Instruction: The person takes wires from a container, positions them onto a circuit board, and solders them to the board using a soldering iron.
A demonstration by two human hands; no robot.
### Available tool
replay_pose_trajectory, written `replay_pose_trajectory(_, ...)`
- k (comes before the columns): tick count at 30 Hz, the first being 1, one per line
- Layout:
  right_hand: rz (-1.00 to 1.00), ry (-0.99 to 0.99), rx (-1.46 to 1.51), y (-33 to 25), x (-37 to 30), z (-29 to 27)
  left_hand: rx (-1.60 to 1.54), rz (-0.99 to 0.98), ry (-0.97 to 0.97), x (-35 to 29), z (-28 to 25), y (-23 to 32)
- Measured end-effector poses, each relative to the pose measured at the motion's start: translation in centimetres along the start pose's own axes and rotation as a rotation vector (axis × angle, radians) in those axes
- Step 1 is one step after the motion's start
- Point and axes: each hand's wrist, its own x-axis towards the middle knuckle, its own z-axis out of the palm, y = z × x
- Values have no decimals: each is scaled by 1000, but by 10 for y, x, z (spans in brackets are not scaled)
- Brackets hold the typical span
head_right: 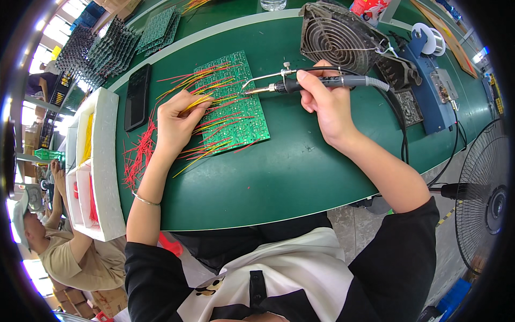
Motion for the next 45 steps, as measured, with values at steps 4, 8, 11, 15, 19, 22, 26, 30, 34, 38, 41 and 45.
replay_pose_trajectory(4, 6, -5, 0, 1, 1, -1, 2, 1, 3, 0, 0, 2)
replay_pose_trajectory(8, 3, -10, -10, 1, 1, -1, 6, 3, 1, 0, -1, 1)
replay_pose_trajectory(11, 3, -5, -17, 2, 0, -1, 4, 7, -3, 0, -1, 1)
replay_pose_trajectory(15, -13, -1, -8, 3, 1, -1, -3, -2, -4, 0, -1, 2)
replay_pose_trajectory(19, -16, 0, -10, 2, 0, 0, -7, 3, -3, 0, -1, 2)
replay_pose_trajectory(22, -19, 1, -26, 2, 0, 0, 3, 7, -2, 0, -1, 3)
replay_pose_trajectory(26, -6, -7, -80, 0, -1, 1, -5, 3, 9, 0, -1, 2)
replay_pose_trajectory(30, -44, -47, -42, 3, -1, -2, 6, 7, 10, 0, 0, 4)
replay_pose_trajectory(34, -50, -32, -37, 3, -1, 0, 11, 9, 11, 0, 0, 3)
replay_pose_trajectory(38, -78, -32, -13, 4, 0, -2, 15, 12, 38, 0, 0, 5)
replay_pose_trajectory(41, -77, -1, -10, 3, 0, -1, 5, 2, 17, -1, 0, 3)
replay_pose_trajectory(45, -57, 27, 6, 2, 2, -2, 36, -6, -9, -1, -2, 5)
